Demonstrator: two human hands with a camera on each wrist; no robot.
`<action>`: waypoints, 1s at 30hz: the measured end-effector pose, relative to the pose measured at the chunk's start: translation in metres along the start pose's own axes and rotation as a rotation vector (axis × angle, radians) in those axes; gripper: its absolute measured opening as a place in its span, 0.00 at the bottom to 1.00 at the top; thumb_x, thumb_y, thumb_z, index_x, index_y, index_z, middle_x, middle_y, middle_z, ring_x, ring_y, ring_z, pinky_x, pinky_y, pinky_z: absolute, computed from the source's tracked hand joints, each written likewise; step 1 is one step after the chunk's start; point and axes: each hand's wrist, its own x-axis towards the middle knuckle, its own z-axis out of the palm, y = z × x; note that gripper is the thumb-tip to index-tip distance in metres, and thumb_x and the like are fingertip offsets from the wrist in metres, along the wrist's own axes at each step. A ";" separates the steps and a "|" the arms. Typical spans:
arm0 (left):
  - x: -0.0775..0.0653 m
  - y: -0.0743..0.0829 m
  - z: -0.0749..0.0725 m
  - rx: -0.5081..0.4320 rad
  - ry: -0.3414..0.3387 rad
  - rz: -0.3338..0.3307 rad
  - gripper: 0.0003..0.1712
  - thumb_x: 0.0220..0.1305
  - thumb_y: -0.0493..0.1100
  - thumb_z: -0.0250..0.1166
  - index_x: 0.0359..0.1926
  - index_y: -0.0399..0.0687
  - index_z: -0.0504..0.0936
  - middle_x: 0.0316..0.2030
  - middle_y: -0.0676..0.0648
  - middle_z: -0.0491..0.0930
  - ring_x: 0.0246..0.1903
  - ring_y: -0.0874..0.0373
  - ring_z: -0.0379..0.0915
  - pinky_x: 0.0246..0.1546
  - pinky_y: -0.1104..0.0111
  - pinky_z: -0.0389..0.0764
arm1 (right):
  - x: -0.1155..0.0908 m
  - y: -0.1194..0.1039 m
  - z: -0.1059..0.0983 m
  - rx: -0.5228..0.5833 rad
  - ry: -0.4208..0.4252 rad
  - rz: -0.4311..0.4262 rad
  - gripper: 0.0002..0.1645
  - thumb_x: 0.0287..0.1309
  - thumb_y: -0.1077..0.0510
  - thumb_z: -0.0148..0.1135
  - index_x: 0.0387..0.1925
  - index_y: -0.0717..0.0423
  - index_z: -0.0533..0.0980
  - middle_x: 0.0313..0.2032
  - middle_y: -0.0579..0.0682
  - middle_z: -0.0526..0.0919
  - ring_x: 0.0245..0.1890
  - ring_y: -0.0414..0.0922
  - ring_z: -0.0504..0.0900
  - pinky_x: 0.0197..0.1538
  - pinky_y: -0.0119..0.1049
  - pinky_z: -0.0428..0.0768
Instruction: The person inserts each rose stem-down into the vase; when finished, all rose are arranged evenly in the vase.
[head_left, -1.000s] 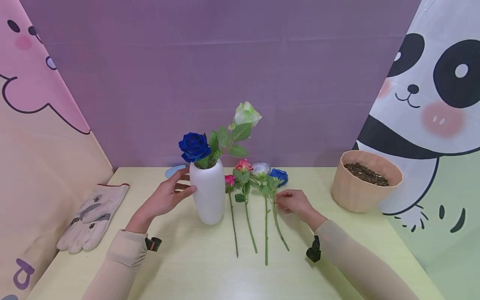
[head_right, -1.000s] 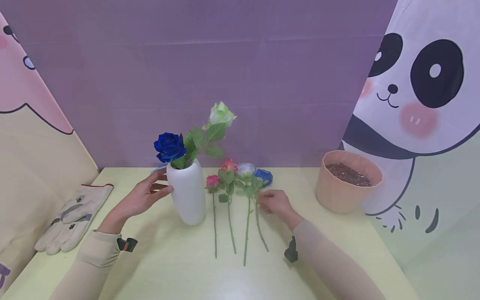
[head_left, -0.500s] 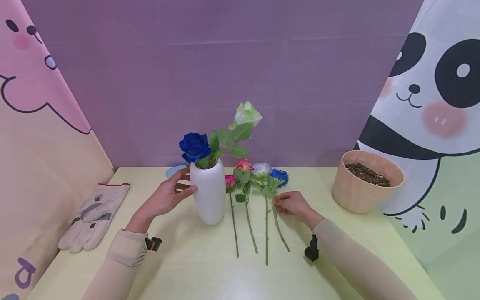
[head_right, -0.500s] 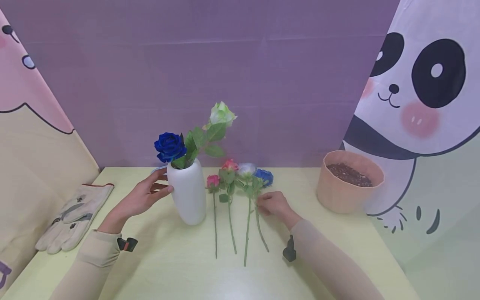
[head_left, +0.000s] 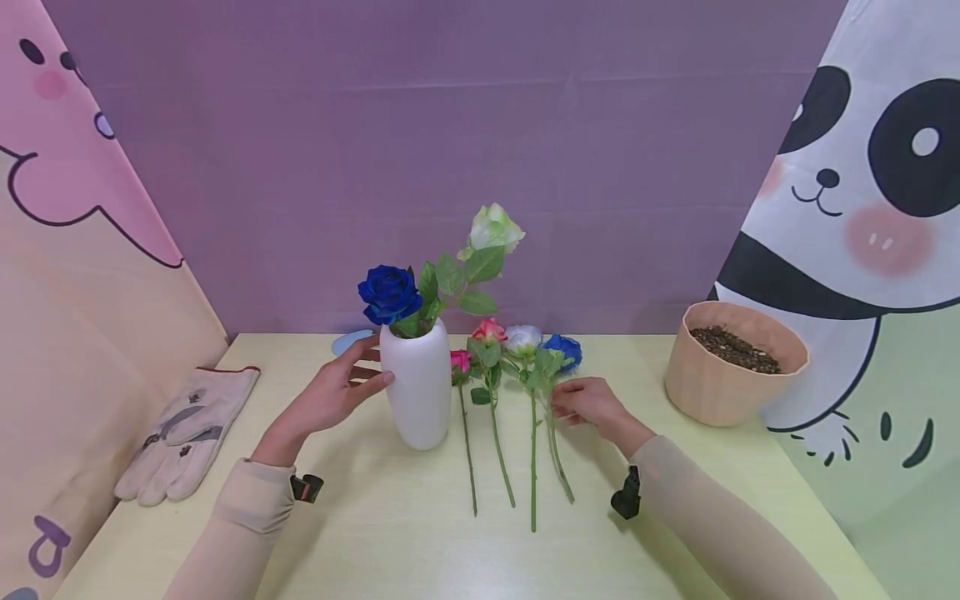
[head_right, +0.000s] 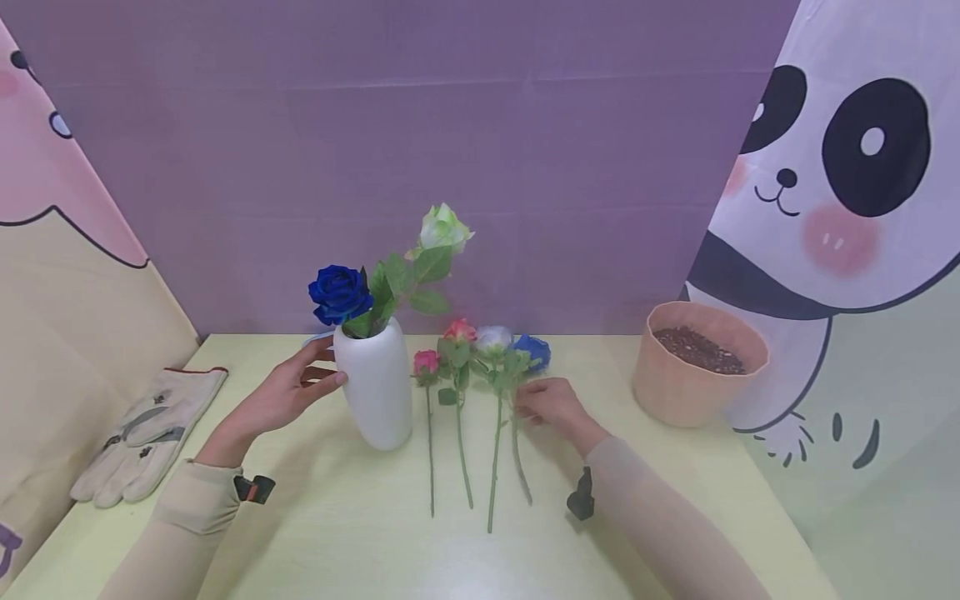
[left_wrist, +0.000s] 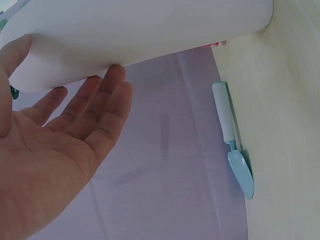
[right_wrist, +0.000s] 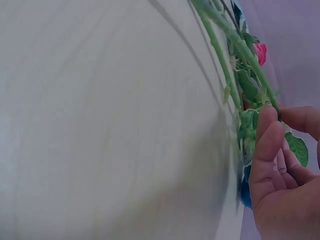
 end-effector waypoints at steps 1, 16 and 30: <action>0.000 0.000 0.000 0.000 0.000 -0.002 0.42 0.69 0.62 0.60 0.77 0.60 0.53 0.68 0.42 0.68 0.62 0.41 0.74 0.58 0.49 0.81 | 0.000 -0.001 -0.001 -0.002 0.003 0.001 0.24 0.68 0.58 0.60 0.60 0.68 0.74 0.47 0.62 0.86 0.37 0.43 0.88 0.45 0.43 0.86; 0.001 -0.002 0.000 0.006 -0.003 0.000 0.43 0.70 0.62 0.59 0.77 0.58 0.52 0.68 0.41 0.67 0.63 0.40 0.73 0.59 0.48 0.80 | -0.004 -0.016 -0.014 0.103 0.029 -0.015 0.26 0.68 0.59 0.59 0.62 0.69 0.71 0.61 0.67 0.77 0.34 0.34 0.86 0.37 0.30 0.83; 0.000 0.000 0.000 0.000 0.001 -0.010 0.43 0.69 0.63 0.60 0.77 0.61 0.52 0.68 0.42 0.67 0.63 0.41 0.73 0.59 0.47 0.80 | -0.019 -0.043 -0.018 0.200 0.059 -0.098 0.25 0.70 0.56 0.58 0.61 0.68 0.71 0.34 0.37 0.85 0.34 0.34 0.86 0.40 0.31 0.85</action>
